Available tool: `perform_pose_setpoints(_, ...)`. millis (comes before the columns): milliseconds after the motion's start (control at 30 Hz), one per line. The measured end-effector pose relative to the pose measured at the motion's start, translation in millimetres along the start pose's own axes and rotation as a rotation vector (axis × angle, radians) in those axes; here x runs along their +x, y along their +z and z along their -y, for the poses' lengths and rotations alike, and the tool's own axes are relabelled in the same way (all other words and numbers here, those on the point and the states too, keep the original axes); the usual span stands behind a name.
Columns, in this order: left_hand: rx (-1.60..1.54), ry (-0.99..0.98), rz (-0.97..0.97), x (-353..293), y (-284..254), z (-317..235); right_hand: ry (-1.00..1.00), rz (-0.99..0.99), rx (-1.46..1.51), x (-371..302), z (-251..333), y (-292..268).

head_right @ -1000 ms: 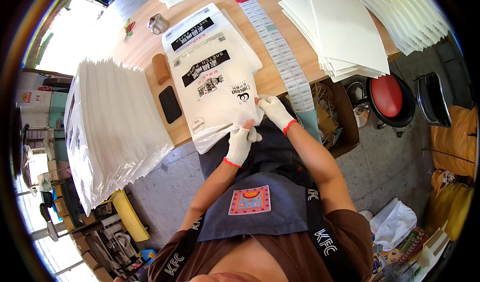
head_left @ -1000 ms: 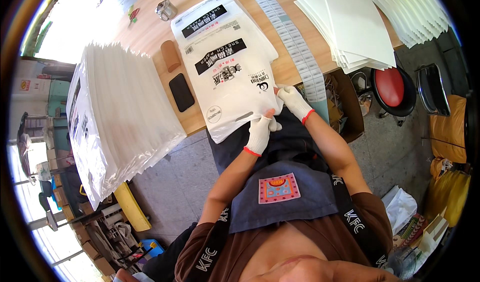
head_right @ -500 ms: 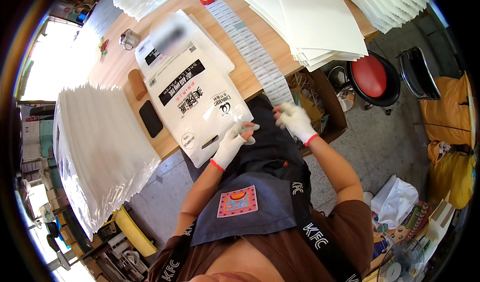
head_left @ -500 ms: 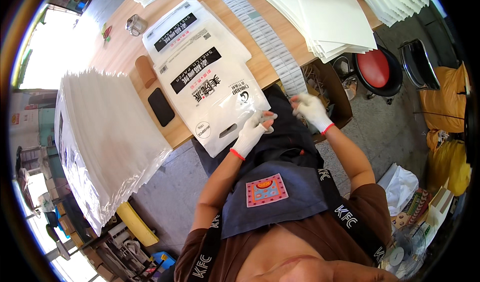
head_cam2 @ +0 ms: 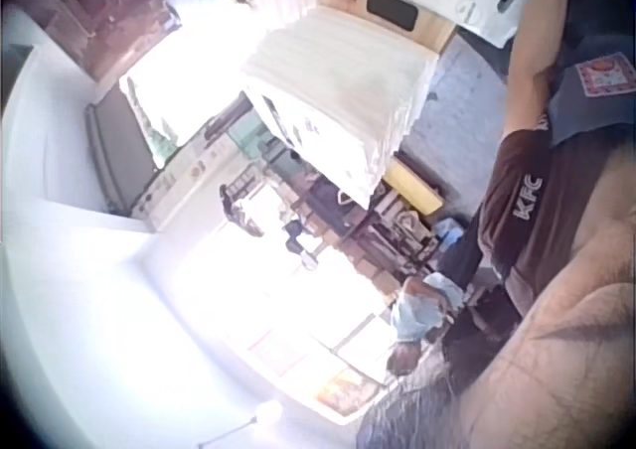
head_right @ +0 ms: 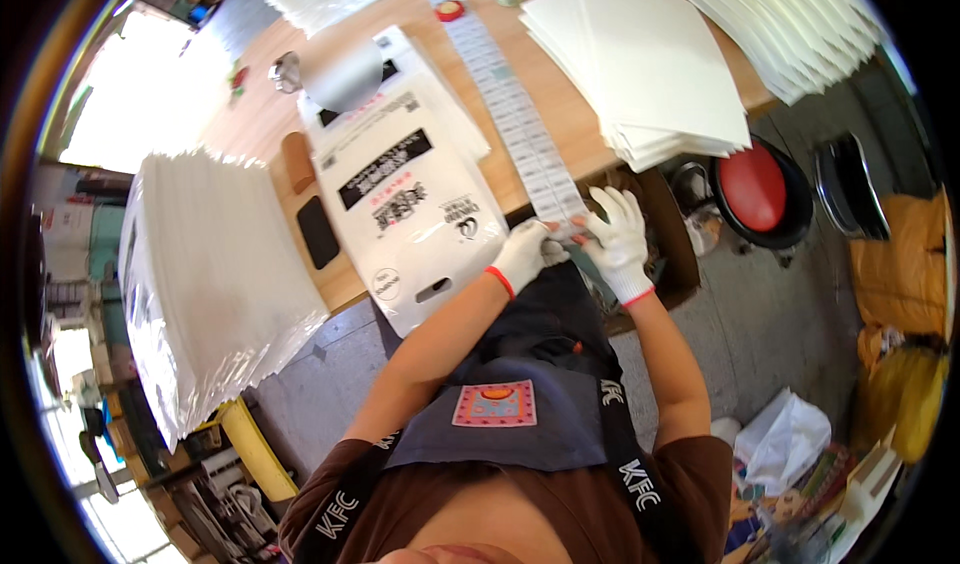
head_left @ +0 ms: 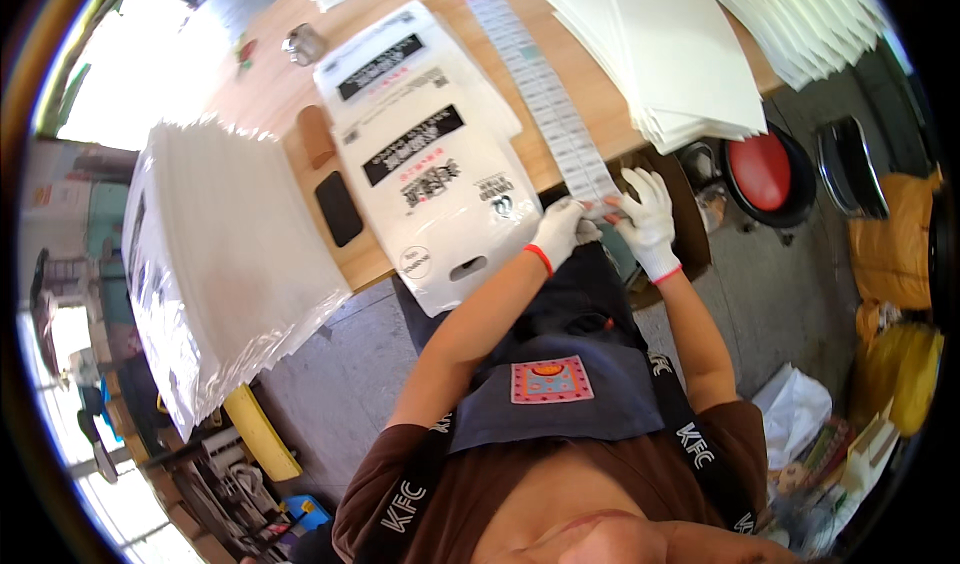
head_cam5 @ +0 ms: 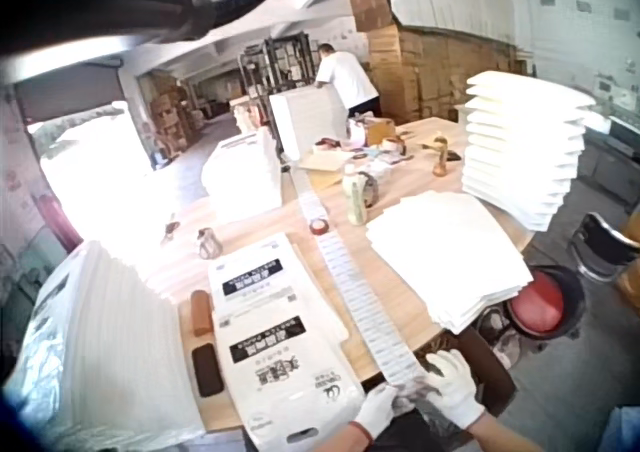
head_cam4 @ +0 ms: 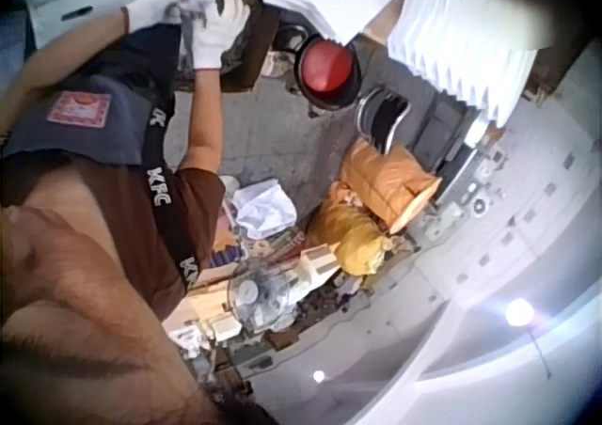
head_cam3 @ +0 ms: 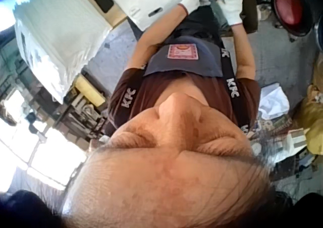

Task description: The person repeatedly picks up white sheets of paper and places them into white plastic bags on a table. They fold the top of each bag closed after inserting the paper and stack the completed packages. Other people are visible in the background.

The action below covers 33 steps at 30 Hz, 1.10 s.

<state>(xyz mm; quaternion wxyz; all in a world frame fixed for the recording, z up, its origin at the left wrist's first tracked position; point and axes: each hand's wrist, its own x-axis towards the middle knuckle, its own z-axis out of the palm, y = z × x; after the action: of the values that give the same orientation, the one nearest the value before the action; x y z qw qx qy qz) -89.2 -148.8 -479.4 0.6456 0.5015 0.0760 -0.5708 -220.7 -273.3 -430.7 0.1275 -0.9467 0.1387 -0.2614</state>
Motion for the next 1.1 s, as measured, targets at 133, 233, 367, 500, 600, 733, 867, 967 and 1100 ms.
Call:
perform_pose_setpoints(133,0.066,0.059,0.085,-9,7,-8,-0.048,-0.064,0.101,3,2,6)
perform_pose_setpoints(233,0.043,0.037,0.108,-6,6,-13,-0.156,-0.159,0.057,10,3,4)
perform_pose_setpoints(367,0.115,0.027,0.045,-23,9,-23,-0.308,-0.166,0.166,26,22,-20)
perform_pose_setpoints(500,0.57,0.138,0.119,-62,-6,-49,-0.064,-0.237,0.366,36,49,-32)
perform_pose_setpoints(600,0.587,0.478,0.086,-114,-44,-53,0.291,-0.091,0.74,40,55,-24)
perform_pose_setpoints(733,0.973,1.034,-0.934,-153,-147,-31,0.529,0.156,1.162,50,63,3)
perform_pose_setpoints(867,0.196,0.73,-0.866,-161,-211,4,0.46,0.379,1.443,107,120,43)
perform_pose_setpoints(967,0.18,0.479,-0.576,-165,-214,7,0.297,0.542,1.287,161,172,75)
perform_pose_setpoints(1100,0.222,0.415,-0.366,-180,-204,23,0.372,0.729,1.283,208,212,146)
